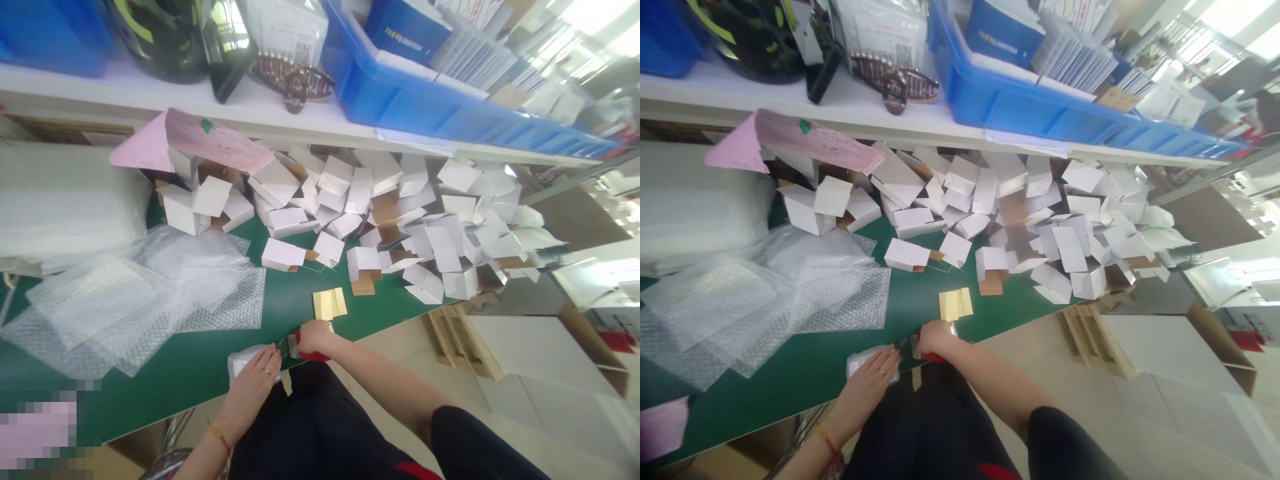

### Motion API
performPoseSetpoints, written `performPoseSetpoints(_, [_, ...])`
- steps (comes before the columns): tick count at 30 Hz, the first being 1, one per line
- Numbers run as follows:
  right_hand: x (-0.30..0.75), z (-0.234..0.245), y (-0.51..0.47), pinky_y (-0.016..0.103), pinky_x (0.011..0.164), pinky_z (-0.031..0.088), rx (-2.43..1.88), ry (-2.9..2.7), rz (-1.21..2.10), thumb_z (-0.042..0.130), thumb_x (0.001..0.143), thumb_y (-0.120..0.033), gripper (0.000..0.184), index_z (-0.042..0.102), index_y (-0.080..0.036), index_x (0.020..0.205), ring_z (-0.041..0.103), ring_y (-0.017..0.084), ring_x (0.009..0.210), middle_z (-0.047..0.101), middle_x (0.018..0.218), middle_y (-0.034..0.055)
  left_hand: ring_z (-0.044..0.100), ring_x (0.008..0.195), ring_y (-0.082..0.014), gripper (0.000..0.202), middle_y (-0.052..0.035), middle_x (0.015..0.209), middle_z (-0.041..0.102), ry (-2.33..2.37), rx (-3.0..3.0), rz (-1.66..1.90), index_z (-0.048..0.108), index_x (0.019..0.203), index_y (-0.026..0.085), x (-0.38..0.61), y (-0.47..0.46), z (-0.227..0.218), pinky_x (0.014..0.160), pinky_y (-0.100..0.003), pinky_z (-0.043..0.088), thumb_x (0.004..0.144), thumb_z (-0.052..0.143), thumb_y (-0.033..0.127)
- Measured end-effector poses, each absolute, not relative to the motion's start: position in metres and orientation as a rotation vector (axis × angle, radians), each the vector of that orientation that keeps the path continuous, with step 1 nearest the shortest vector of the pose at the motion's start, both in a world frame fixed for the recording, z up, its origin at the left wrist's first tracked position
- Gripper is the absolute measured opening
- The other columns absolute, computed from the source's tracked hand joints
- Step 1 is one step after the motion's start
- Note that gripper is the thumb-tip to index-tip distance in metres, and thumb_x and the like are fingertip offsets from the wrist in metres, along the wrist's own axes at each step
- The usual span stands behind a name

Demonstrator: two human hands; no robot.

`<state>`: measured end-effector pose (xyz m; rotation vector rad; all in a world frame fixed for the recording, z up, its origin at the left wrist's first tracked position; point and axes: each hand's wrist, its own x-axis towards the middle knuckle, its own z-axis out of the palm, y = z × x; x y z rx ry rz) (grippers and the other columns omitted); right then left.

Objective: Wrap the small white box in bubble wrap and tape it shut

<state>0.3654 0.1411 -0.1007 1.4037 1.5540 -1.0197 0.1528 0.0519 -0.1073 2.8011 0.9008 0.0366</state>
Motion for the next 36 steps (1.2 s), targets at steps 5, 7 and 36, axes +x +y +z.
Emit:
performPoseSetpoints(5, [0.345,-0.100,0.139,0.050,0.090,0.057,1.390,1.609,-1.048,0.074,0.069,-0.042,0.058,0.072,-0.012,0.119,0.070,0.038,0.108,0.073,0.115,0.0218,0.060,0.123,-0.0270,0.025,-0.0113,0.119,0.072,0.807,2.690,-0.036,0.071,0.109,0.014,0.142,0.057,-0.114,0.110,-0.041,0.045,0.092,0.053,0.017])
performPoseSetpoints(7, [0.335,-0.100,0.137,0.051,0.092,0.056,1.381,1.629,-1.065,0.076,0.067,-0.041,0.060,0.072,-0.012,0.119,0.070,0.038,0.109,0.073,0.116,0.0214,0.058,0.128,-0.0246,0.029,-0.0110,0.123,0.071,0.755,2.711,0.003,0.070,0.111,0.015,0.139,0.056,-0.113,0.112,-0.039,0.043,0.092,0.049,0.014])
performPoseSetpoints(36, [0.326,-0.061,0.174,0.040,0.081,0.058,1.107,1.683,-1.189,0.067,0.075,-0.067,0.072,0.070,-0.011,0.121,0.070,0.036,0.106,0.072,0.119,0.0198,0.055,0.132,-0.0351,0.066,-0.0195,0.134,0.062,1.490,2.215,0.333,0.044,0.140,0.011,0.072,0.029,-0.130,0.115,-0.058,0.040,0.077,0.063,0.022])
